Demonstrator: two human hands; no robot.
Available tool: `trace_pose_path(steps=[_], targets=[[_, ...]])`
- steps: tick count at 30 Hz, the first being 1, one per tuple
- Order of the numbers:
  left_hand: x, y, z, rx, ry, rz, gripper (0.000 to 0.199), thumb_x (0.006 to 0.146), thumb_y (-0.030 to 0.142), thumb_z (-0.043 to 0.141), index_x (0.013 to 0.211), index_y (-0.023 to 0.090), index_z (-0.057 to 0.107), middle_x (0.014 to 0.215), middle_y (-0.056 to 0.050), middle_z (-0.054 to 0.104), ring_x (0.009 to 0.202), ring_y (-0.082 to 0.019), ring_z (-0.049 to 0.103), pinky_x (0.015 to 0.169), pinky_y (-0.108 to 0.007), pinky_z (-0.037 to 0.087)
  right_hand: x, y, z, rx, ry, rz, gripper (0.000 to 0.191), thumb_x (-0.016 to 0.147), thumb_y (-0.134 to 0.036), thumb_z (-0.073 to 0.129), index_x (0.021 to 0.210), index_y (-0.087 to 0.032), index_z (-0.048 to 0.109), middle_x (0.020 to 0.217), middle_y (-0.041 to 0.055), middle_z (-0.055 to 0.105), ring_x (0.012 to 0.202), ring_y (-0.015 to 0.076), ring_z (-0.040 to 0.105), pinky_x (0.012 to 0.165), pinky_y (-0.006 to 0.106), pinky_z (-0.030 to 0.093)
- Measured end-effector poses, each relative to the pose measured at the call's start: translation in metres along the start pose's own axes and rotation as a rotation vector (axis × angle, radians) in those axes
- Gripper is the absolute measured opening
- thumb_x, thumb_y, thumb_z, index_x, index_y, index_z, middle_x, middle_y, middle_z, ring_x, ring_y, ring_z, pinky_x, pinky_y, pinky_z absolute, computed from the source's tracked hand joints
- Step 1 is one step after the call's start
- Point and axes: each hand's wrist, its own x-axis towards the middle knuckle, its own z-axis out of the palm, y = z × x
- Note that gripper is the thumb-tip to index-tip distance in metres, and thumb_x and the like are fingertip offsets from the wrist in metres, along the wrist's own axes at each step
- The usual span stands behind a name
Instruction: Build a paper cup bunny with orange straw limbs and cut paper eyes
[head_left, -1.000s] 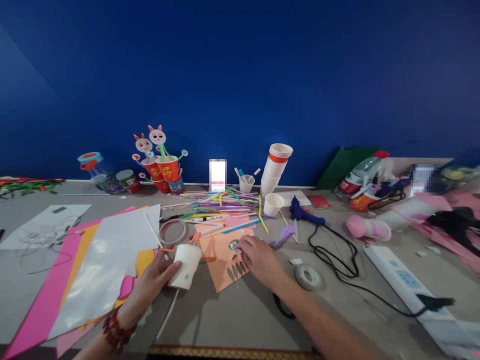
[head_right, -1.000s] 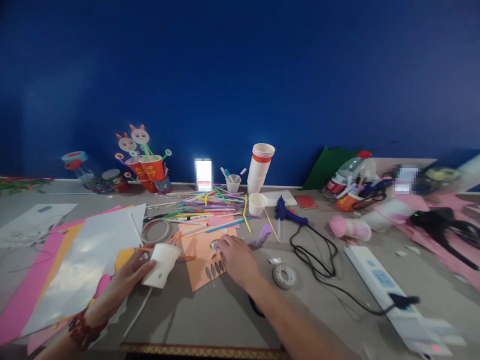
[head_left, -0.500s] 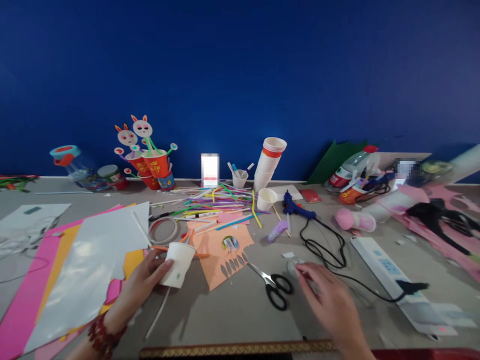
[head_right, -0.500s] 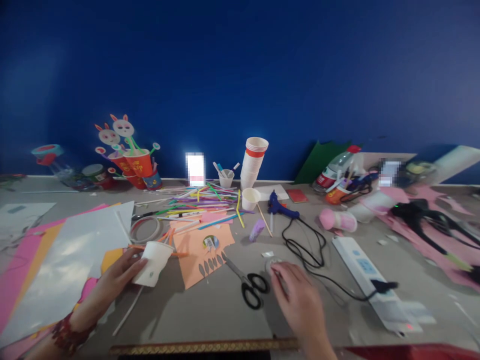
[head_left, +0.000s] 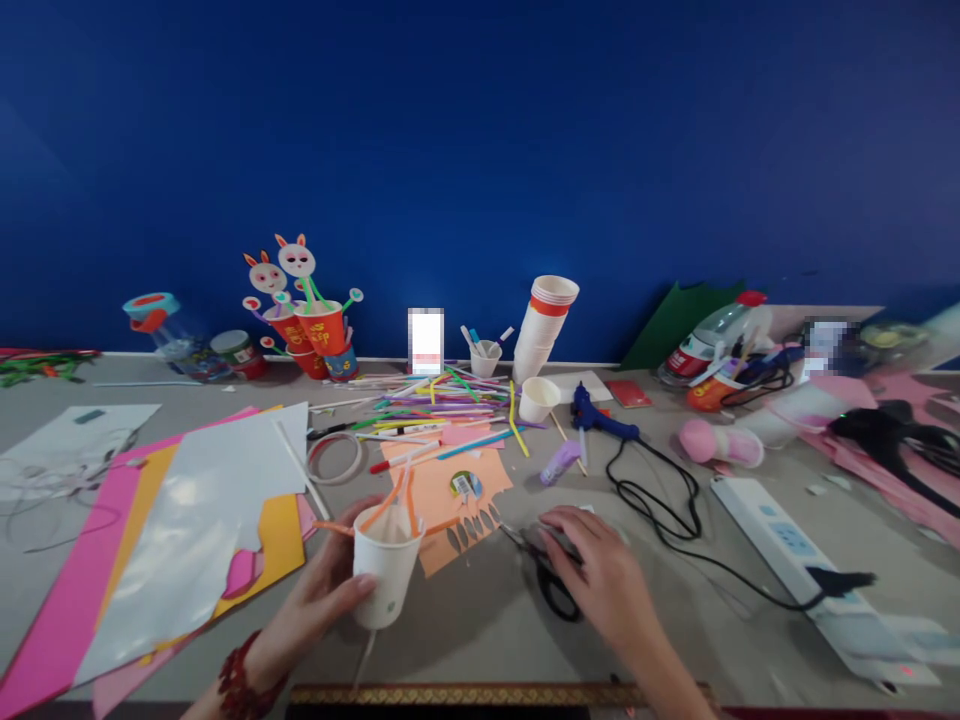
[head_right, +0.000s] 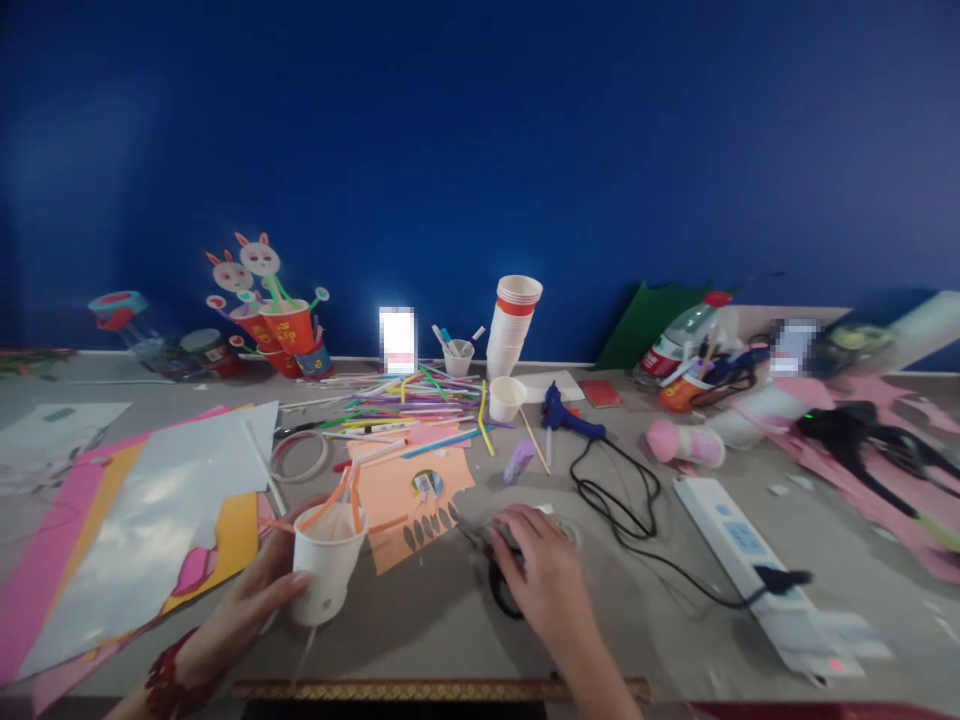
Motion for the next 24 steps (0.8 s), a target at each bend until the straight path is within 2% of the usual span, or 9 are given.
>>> trace_pose_path(steps=[4,7,8,10,12,14,16,20,24], targets=[[-0.001,-0.006,0.008,-0.056,-0.077,0.012,0.079,0.080,0.055,0.072,0.146,0.024,0.041,0.138,-0.013,0.058,0.117,-0.032,0.058,0.092,-0.033,0.051,0.009,-0.008,0.008,0.081,-0.031,0.135,0.021,0.100,-0.035,0.048,0.093,-0.022,0.063,0.087,0.0072,0.072,0.074,0.0214,0.070,0.066,0.031,0.055],[0.003,-0.013,0.011,-0.003,-0.113,0.064,0.070,0.083,0.051,0.070,0.141,0.024,0.041,0.131,-0.011,0.060,0.113,-0.030,0.059,0.090,-0.032,0.050,0.015,0.009,0.006,-0.021,0.164,0.382,0.034,0.093,-0.055,0.053,0.084,-0.022,0.056,0.074,0.0049,0.066,0.062,0.0210,0.065,0.056,0.030,0.050],[0.006,-0.015,0.011,0.051,-0.102,0.087,0.066,0.084,0.048,0.071,0.138,0.024,0.043,0.130,-0.011,0.060,0.114,-0.030,0.059,0.092,-0.033,0.049,0.019,0.017,0.005,-0.046,0.229,0.453,0.039,0.088,-0.060,0.056,0.087,-0.022,0.055,0.075,0.0054,0.066,0.063,0.0219,0.065,0.056,0.031,0.051],[0.011,-0.019,0.011,0.181,-0.053,0.100,0.062,0.083,0.043,0.073,0.135,0.022,0.045,0.128,-0.011,0.060,0.112,-0.029,0.059,0.092,-0.034,0.049,0.029,0.036,0.005,-0.011,0.245,0.523,0.049,0.082,-0.065,0.060,0.102,-0.020,0.056,0.088,0.0092,0.068,0.070,0.0241,0.067,0.060,0.033,0.053],[0.015,-0.021,0.010,0.257,-0.017,0.073,0.062,0.082,0.042,0.073,0.133,0.020,0.045,0.124,-0.012,0.062,0.106,-0.029,0.062,0.088,-0.035,0.050,0.038,0.052,0.009,0.079,0.150,0.506,0.053,0.081,-0.064,0.060,0.110,-0.020,0.057,0.099,0.0125,0.070,0.078,0.0260,0.069,0.065,0.035,0.056],[0.017,-0.021,0.010,0.235,-0.020,0.046,0.062,0.082,0.043,0.073,0.132,0.019,0.045,0.120,-0.012,0.064,0.103,-0.029,0.063,0.083,-0.035,0.052,0.046,0.063,0.014,0.149,0.036,0.466,0.045,0.083,-0.061,0.057,0.103,-0.021,0.061,0.095,0.0119,0.072,0.080,0.0277,0.071,0.068,0.036,0.056],[0.018,-0.020,0.009,0.172,-0.012,0.037,0.062,0.081,0.044,0.074,0.129,0.017,0.046,0.117,-0.012,0.066,0.104,-0.029,0.064,0.083,-0.035,0.053,0.050,0.067,0.019,0.176,-0.018,0.447,0.040,0.085,-0.060,0.053,0.093,-0.022,0.063,0.086,0.0103,0.074,0.080,0.0287,0.072,0.070,0.038,0.056],[0.019,-0.019,0.005,0.100,0.097,-0.008,0.065,0.074,0.044,0.079,0.123,0.016,0.048,0.109,-0.013,0.071,0.100,-0.031,0.068,0.081,-0.038,0.056,0.050,0.063,0.020,0.178,0.013,0.456,0.042,0.089,-0.061,0.049,0.090,-0.022,0.062,0.085,0.0104,0.074,0.083,0.0298,0.072,0.075,0.039,0.055],[0.021,-0.019,-0.005,0.134,0.194,-0.037,0.072,0.071,0.045,0.081,0.127,0.016,0.046,0.102,-0.012,0.075,0.097,-0.033,0.072,0.081,-0.041,0.057,0.047,0.050,0.011,0.323,0.027,0.452,0.043,0.092,-0.062,0.049,0.101,-0.021,0.060,0.082,0.0075,0.072,0.077,0.0258,0.070,0.070,0.034,0.054]])
